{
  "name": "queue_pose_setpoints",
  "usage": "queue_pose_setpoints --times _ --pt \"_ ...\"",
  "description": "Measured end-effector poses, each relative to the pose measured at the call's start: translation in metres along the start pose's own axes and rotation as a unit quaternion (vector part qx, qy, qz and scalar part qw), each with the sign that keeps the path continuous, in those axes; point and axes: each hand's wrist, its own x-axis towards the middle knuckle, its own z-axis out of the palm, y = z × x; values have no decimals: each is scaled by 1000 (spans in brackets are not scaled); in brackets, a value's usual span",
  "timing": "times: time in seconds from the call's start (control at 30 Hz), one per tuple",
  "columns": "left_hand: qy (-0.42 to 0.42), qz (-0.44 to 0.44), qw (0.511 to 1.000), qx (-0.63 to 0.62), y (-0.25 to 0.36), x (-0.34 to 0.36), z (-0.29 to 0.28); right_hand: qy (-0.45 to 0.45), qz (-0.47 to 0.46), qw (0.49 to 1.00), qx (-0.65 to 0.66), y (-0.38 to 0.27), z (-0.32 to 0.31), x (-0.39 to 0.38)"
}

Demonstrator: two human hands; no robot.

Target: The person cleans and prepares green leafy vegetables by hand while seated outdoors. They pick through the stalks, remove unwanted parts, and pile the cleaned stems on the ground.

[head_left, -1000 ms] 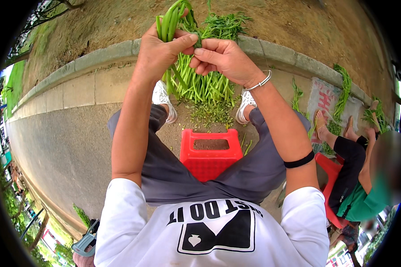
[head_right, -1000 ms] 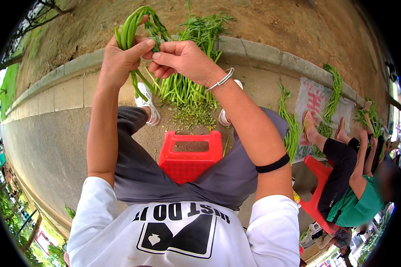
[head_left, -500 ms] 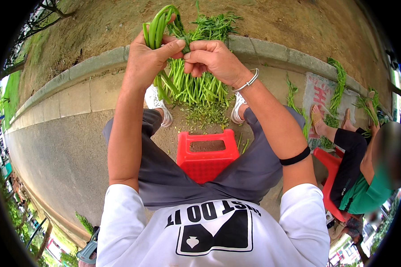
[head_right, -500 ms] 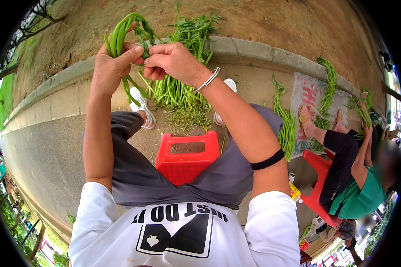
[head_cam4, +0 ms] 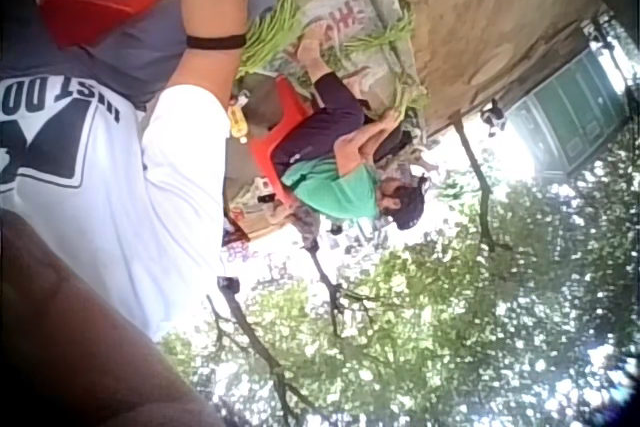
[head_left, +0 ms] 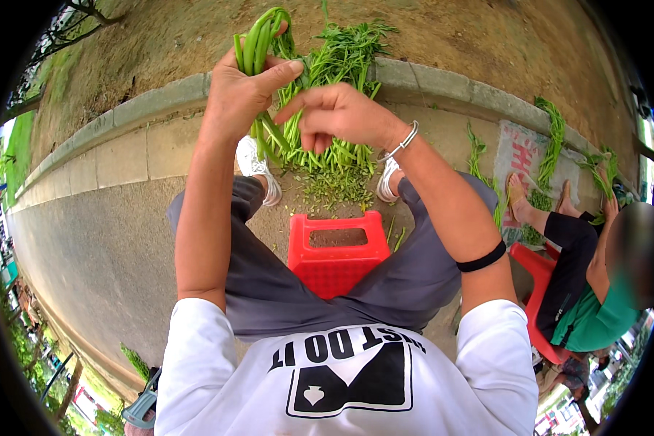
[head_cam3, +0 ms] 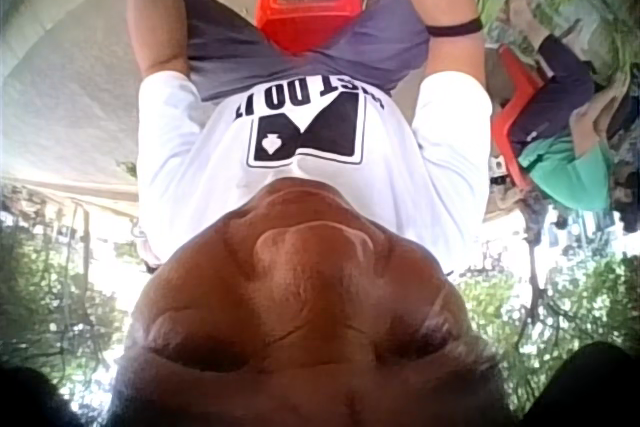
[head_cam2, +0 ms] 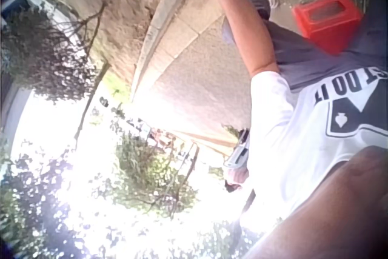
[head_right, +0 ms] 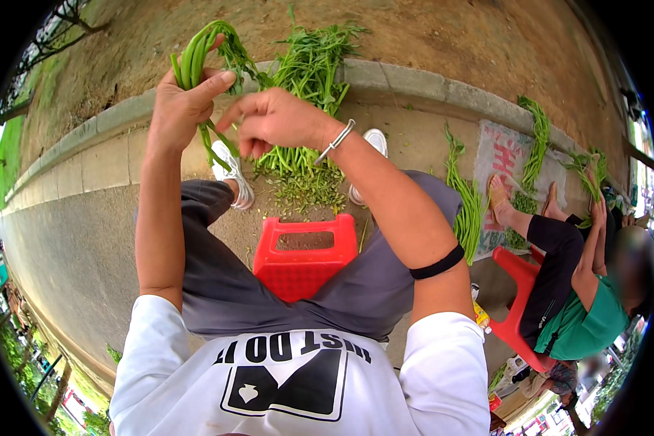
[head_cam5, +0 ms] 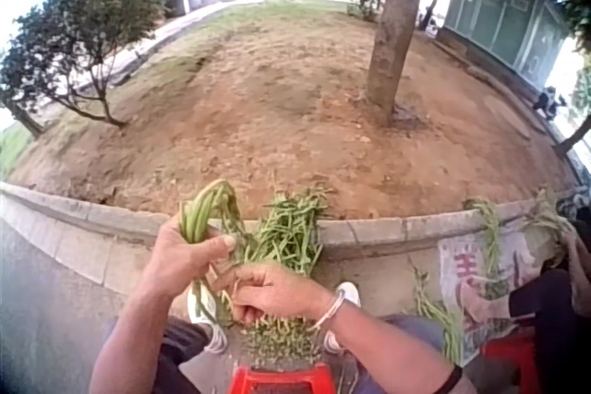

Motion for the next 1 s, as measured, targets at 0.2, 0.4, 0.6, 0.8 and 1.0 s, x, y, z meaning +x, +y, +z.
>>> queue_pose_setpoints --times 0.2,0.4,0.6,0.8,1.0 --pt "23 -34 999 -30 7 0 -4 -217 154 957 -113 20 5 -10" --pt "14 -47 996 -69 6 3 -12 -242 256 904 -244 27 20 -14" --pt "14 -46 997 -63 8 4 -13 -218 251 907 -261 34 14 -10" --pt "8 -49 996 -77 7 6 -17 -213 237 899 -300 36 15 -7" --pt "-21 -50 988 -143 8 7 -21 -186 200 919 -284 45 11 -8"
